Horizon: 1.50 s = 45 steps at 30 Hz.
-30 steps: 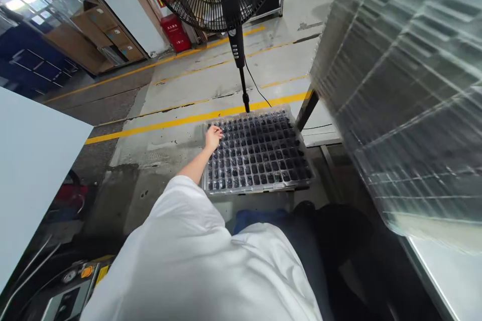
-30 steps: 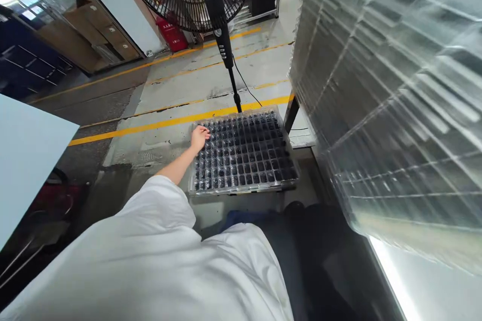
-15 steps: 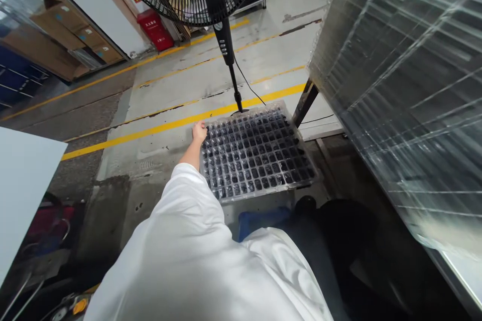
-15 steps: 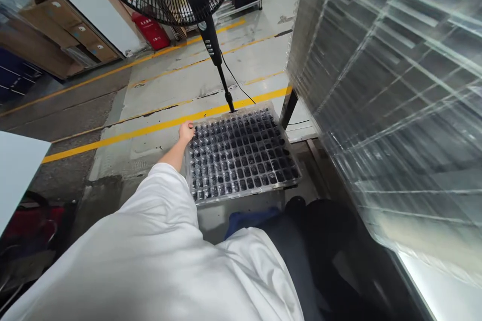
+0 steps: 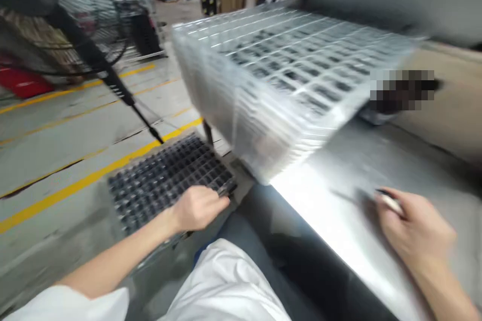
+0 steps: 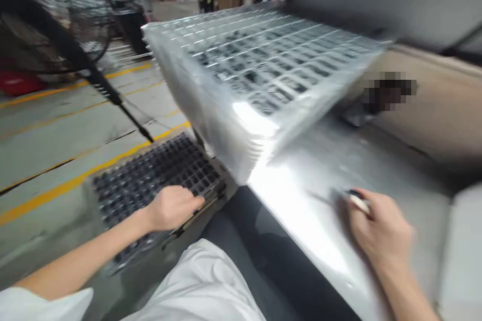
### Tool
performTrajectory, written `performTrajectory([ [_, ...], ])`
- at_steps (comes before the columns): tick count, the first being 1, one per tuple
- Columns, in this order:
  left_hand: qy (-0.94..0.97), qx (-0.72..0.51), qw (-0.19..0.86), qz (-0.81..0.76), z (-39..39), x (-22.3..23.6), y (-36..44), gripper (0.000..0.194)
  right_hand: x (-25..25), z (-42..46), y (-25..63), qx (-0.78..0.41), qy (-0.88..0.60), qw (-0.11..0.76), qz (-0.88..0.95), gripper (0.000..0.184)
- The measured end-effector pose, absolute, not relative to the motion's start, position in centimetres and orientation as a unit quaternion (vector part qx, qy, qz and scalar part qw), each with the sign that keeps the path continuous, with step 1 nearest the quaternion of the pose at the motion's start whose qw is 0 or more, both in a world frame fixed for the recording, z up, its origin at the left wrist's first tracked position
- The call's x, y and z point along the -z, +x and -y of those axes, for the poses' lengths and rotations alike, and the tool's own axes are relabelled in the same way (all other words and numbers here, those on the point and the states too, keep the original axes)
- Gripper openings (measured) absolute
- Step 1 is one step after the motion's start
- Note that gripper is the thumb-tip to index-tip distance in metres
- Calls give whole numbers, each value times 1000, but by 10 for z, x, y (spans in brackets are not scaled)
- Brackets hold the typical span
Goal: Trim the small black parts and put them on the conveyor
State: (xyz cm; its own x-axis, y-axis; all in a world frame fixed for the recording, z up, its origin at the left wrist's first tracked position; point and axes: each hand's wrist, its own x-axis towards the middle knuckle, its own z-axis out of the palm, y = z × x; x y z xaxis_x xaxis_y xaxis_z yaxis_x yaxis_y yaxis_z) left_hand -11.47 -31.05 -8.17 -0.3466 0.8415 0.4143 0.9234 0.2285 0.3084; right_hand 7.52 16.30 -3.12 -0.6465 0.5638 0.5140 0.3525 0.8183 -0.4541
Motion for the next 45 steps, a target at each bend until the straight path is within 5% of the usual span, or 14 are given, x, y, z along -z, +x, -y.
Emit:
performTrajectory([
  [5, -711, 363, 31, 601, 142, 8, -51, 27, 24, -169, 91, -231, -213, 374, 873, 42],
  [10, -546, 514, -65, 659, -18, -26, -26, 33, 21, -173, 96, -396, -290, 449, 747, 47],
  [15, -523, 428, -130, 726, -113, -15, -18, 34, 24, -182, 100, -432, -293, 456, 721, 54],
  [19, -550, 480, -191, 657, -137, 8, -20, 39, 26, -188, 101, -417, -297, 448, 733, 54],
  [27, -359, 638, -509, 453, -153, 22, -30, 50, 25, -200, 100, -355, -324, 441, 758, 55],
  [32, -337, 623, -551, 442, -150, 14, -33, 46, 26, -206, 101, -360, -373, 444, 731, 59],
  [39, -302, 639, -533, 466, -158, 17, -32, 9, 30, -212, 104, -318, -398, 457, 729, 62],
  [45, -299, 632, -551, 455, -157, 14, -33, 12, 30, -212, 105, -307, -400, 446, 739, 59],
])
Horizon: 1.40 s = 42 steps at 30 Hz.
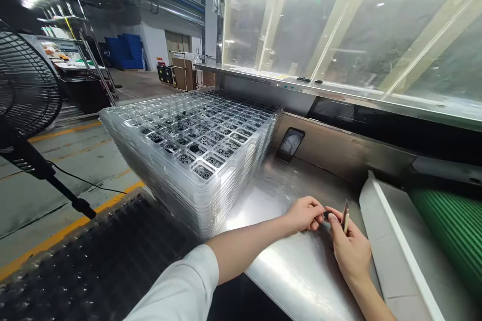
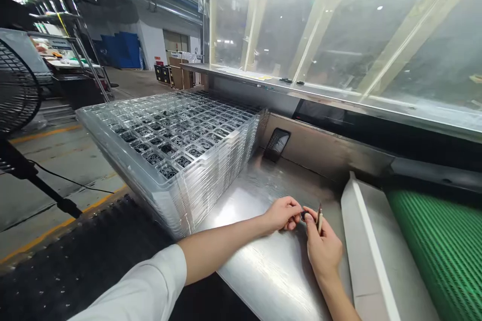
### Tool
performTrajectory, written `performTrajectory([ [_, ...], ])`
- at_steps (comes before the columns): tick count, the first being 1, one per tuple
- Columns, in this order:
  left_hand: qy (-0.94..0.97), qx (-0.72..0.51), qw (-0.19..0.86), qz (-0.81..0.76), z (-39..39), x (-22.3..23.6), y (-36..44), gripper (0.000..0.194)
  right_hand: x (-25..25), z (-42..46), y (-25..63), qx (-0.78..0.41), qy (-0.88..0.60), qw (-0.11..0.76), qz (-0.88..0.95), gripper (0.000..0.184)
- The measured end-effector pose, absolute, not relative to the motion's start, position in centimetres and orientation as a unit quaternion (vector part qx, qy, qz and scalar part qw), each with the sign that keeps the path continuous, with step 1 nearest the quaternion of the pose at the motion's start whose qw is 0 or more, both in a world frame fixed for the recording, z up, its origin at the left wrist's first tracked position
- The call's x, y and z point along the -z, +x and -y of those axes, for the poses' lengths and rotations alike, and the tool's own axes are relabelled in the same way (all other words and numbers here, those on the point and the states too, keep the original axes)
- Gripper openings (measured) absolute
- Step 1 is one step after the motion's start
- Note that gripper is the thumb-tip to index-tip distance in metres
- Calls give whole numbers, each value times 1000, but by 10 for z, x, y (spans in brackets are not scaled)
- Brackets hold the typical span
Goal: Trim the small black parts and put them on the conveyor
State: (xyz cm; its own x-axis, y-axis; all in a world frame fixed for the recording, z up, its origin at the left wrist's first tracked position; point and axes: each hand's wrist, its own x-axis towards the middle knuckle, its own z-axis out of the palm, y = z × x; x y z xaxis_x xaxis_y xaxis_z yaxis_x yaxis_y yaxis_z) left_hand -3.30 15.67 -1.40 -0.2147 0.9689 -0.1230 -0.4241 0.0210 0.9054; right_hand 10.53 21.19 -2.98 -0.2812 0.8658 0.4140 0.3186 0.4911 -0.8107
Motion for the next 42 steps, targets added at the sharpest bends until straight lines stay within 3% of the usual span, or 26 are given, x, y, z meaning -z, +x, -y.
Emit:
performTrajectory([
  [5, 307, -628, 551, -456, -158, 17, -32, 33, 31, -213, 104, -357, -400, 444, 718, 66],
  [25, 328, -660, 529, -421, -145, 25, -36, 45, 34, -197, 99, -477, -315, 443, 690, 46],
  [42, 339, -613, 585, -409, -139, 15, -39, 40, 27, -198, 105, -384, -301, 481, 728, 28],
])
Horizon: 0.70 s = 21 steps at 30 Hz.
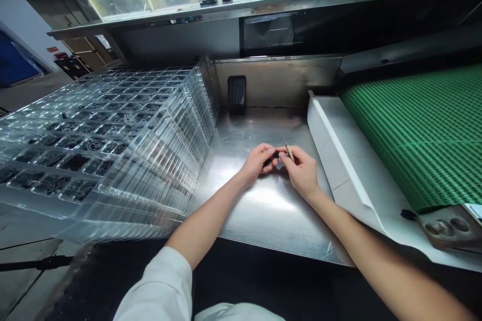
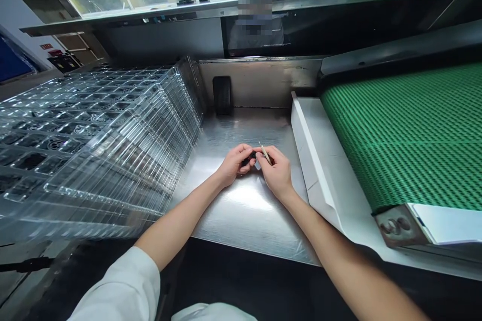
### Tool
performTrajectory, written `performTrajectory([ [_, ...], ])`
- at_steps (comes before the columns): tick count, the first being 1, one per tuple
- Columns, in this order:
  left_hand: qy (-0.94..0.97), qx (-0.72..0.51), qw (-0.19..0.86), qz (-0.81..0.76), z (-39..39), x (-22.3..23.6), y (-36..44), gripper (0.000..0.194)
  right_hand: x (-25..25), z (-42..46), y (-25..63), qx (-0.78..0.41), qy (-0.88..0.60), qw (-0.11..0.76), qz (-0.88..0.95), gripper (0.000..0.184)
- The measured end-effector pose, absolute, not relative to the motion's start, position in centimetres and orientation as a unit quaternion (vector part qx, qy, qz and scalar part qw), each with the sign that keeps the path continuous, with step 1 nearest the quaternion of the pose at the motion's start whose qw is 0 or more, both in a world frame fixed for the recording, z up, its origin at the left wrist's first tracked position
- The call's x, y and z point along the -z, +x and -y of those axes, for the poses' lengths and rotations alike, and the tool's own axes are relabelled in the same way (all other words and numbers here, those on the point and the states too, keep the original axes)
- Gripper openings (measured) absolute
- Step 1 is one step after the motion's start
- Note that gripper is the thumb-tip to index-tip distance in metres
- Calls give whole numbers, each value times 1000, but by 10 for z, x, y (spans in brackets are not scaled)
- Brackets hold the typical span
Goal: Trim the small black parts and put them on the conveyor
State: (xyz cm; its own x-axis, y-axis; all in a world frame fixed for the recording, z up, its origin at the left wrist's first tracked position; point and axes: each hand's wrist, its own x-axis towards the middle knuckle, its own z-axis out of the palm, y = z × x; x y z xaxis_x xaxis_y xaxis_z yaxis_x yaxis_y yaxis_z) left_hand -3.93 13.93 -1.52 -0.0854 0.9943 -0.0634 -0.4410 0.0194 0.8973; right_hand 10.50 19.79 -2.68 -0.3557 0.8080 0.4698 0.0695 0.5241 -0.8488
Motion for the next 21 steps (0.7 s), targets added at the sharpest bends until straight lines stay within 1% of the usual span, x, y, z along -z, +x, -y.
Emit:
performTrajectory([
  [6, 327, -617, 615, -366, -133, 10, -37, 41, 22, -194, 102, -441, -309, 498, 680, 30],
  [9, 319, -612, 621, -370, -132, 8, -35, 44, 18, -192, 103, -443, -305, 497, 681, 29],
  [14, 328, -614, 604, -386, -132, 9, -33, 47, 17, -192, 104, -443, -311, 507, 671, 29],
  [21, 342, -616, 595, -387, -134, 12, -36, 43, 22, -195, 102, -460, -319, 507, 656, 35],
])
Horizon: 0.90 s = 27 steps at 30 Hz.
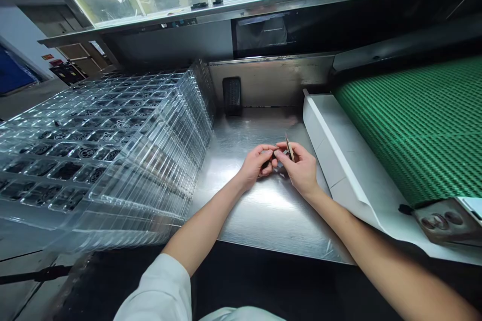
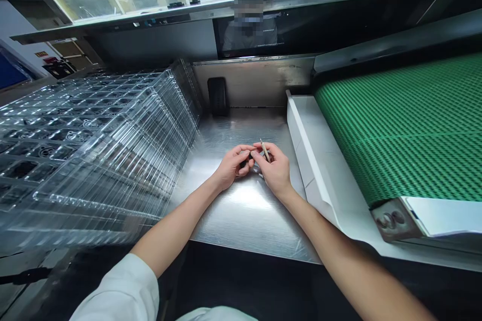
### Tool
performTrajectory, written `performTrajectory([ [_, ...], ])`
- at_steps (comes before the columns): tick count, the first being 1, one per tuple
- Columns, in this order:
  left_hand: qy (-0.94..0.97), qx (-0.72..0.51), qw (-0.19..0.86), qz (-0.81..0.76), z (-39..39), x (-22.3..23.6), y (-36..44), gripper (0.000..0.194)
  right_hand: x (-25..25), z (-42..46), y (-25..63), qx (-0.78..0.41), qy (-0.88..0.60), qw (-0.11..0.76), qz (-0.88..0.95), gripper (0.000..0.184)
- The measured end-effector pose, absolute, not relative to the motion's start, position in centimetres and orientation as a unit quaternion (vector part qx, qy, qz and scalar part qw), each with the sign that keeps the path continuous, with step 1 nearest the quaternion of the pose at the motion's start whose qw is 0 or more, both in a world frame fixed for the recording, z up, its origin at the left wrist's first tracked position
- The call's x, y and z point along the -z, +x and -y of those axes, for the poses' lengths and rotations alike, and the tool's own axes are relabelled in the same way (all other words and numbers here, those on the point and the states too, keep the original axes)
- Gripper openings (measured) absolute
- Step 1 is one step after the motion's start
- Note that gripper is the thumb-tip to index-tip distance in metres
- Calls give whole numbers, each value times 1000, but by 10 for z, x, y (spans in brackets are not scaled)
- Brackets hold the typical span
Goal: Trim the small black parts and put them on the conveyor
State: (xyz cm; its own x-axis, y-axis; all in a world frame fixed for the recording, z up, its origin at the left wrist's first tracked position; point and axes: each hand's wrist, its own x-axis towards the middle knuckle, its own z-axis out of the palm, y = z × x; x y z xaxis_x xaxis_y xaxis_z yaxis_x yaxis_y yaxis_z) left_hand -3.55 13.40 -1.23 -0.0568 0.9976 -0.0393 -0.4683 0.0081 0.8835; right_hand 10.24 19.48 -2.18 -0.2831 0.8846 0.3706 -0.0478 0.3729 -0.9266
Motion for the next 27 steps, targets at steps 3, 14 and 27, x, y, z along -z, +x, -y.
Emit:
performTrajectory([
  [3, 339, -624, 589, -385, -135, 13, -36, 42, 24, -197, 103, -461, -319, 499, 661, 39],
  [14, 335, -629, 583, -390, -130, 4, -39, 32, 29, -201, 102, -426, -303, 468, 713, 34],
  [27, 304, -635, 548, -452, -135, 13, -26, 15, 32, -202, 100, -374, -316, 459, 742, 28],
])
